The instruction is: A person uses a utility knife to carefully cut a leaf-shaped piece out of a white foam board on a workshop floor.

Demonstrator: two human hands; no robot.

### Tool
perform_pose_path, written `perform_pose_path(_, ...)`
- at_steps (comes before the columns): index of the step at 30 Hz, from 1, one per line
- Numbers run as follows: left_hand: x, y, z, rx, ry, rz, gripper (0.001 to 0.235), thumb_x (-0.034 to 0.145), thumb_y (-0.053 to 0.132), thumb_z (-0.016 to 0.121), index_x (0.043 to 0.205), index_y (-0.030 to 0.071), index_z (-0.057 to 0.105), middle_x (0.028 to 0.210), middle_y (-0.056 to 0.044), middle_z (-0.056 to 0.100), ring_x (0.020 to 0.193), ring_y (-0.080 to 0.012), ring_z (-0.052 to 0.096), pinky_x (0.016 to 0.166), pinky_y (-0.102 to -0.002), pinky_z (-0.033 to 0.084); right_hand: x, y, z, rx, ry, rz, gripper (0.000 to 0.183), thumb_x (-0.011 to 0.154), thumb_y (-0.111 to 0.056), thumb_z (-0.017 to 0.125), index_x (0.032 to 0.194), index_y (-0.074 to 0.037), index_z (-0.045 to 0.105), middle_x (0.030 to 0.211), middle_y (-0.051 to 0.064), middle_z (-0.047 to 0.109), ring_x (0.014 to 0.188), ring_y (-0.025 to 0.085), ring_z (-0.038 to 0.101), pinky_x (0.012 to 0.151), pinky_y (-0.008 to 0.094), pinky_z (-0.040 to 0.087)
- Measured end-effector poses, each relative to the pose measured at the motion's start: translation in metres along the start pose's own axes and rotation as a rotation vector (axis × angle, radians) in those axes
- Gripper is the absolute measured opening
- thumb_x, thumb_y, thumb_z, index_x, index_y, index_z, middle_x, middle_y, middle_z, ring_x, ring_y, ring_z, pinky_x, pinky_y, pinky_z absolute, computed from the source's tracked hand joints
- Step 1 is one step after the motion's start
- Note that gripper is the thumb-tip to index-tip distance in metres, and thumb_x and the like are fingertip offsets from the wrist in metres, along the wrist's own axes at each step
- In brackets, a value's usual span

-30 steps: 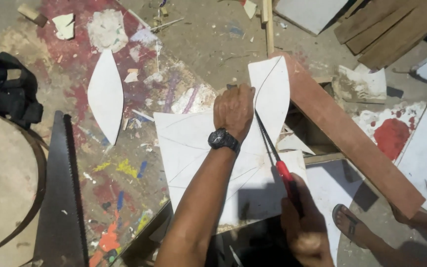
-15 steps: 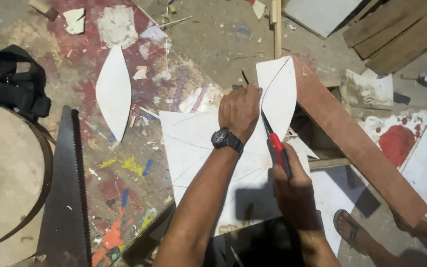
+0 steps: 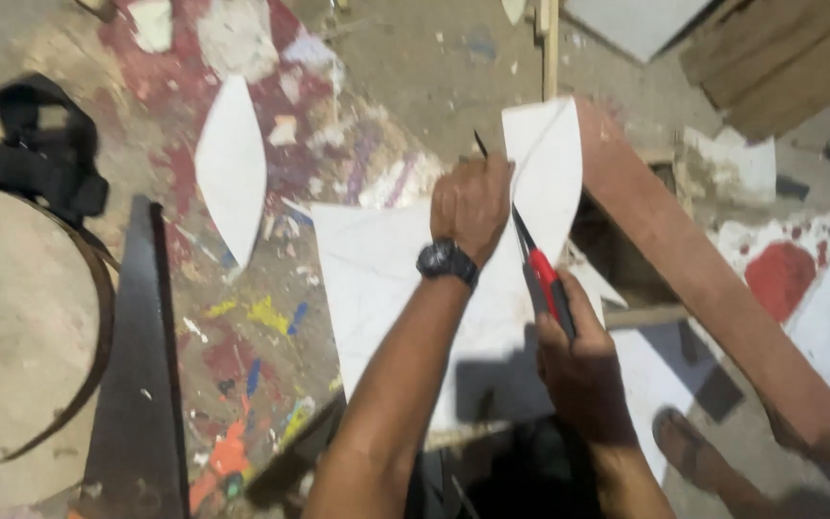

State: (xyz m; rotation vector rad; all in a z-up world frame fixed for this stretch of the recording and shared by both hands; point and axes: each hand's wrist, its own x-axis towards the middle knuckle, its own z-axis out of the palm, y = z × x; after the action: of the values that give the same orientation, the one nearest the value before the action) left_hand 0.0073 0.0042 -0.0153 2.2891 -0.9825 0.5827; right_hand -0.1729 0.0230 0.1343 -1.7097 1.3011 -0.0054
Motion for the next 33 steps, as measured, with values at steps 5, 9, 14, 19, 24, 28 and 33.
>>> perform_pose_path(5, -0.010, 0.006, -0.003, -0.062, -0.013, -0.020, 0.022, 0.104, 0.022, 0.056, 0.089, 0.008, 0.061, 0.065, -0.008, 0.061, 0.055, -0.0265, 0.056, 0.049, -0.041, 0.042, -0.007, 0.031, -0.005, -0.117, -0.003, -0.043, 0.060, 0.093, -0.032, 0.047, 0.151, -0.022, 0.052, 0.058, 0.013, 0.062, 0.048, 0.026, 0.059, 0.054, 0.039, 0.048)
perform_pose_path(9, -0.005, -0.002, 0.006, -0.087, 0.064, 0.022, 0.030, 0.106, 0.021, 0.053, 0.077, 0.012, 0.053, 0.059, -0.003, 0.054, 0.047, -0.0190, 0.047, 0.042, -0.035, 0.036, -0.010, 0.027, -0.007, -0.006, -0.025, -0.059, 0.058, 0.095, -0.026, 0.049, 0.153, -0.019, 0.050, 0.051, 0.009, 0.049, 0.043, 0.021, 0.047, 0.045, 0.037, 0.041)
perform_pose_path(14, -0.006, 0.002, 0.010, -0.066, 0.056, -0.007, 0.030, 0.105, 0.023, 0.054, 0.077, 0.012, 0.055, 0.063, -0.005, 0.056, 0.052, -0.0245, 0.053, 0.047, -0.040, 0.040, -0.006, 0.036, -0.004, 0.063, -0.003, -0.071, 0.054, 0.095, -0.021, 0.050, 0.149, -0.020, 0.053, 0.052, 0.009, 0.049, 0.042, 0.020, 0.045, 0.044, 0.035, 0.040)
perform_pose_path(19, -0.005, 0.005, 0.004, -0.025, 0.044, -0.033, 0.035, 0.104, 0.023, 0.057, 0.071, 0.014, 0.051, 0.059, -0.004, 0.053, 0.050, -0.0219, 0.049, 0.046, -0.038, 0.037, -0.005, 0.036, 0.008, -0.037, 0.102, -0.039, 0.045, 0.098, -0.033, 0.049, 0.141, -0.023, 0.061, 0.069, 0.005, 0.059, 0.060, 0.019, 0.054, 0.060, 0.034, 0.045)
perform_pose_path(24, -0.005, 0.001, 0.010, -0.019, -0.052, -0.043, 0.031, 0.103, 0.027, 0.058, 0.075, 0.013, 0.056, 0.063, -0.007, 0.061, 0.054, -0.0260, 0.057, 0.049, -0.041, 0.043, -0.006, -0.004, -0.008, -0.129, 0.038, 0.009, 0.058, 0.090, -0.031, 0.044, 0.145, -0.021, 0.059, 0.081, 0.016, 0.072, 0.067, 0.031, 0.065, 0.065, 0.043, 0.048)
perform_pose_path(28, -0.004, -0.002, 0.009, -0.041, -0.041, -0.032, 0.030, 0.104, 0.026, 0.056, 0.077, 0.013, 0.057, 0.063, -0.006, 0.058, 0.053, -0.0262, 0.055, 0.047, -0.042, 0.041, -0.020, 0.009, -0.011, -0.013, 0.006, 0.026, 0.057, 0.091, -0.017, 0.046, 0.145, -0.025, 0.061, 0.058, 0.009, 0.054, 0.054, 0.022, 0.049, 0.055, 0.037, 0.042)
perform_pose_path(33, -0.001, 0.004, -0.003, -0.043, -0.003, -0.030, 0.033, 0.105, 0.022, 0.056, 0.073, 0.012, 0.054, 0.060, -0.005, 0.056, 0.051, -0.0237, 0.052, 0.045, -0.040, 0.038, -0.081, -0.020, -0.032, -0.141, 0.094, 0.322, 0.058, 0.094, -0.017, 0.050, 0.140, -0.045, 0.072, 0.074, 0.010, 0.072, 0.055, 0.021, 0.045, 0.061, 0.029, 0.041)
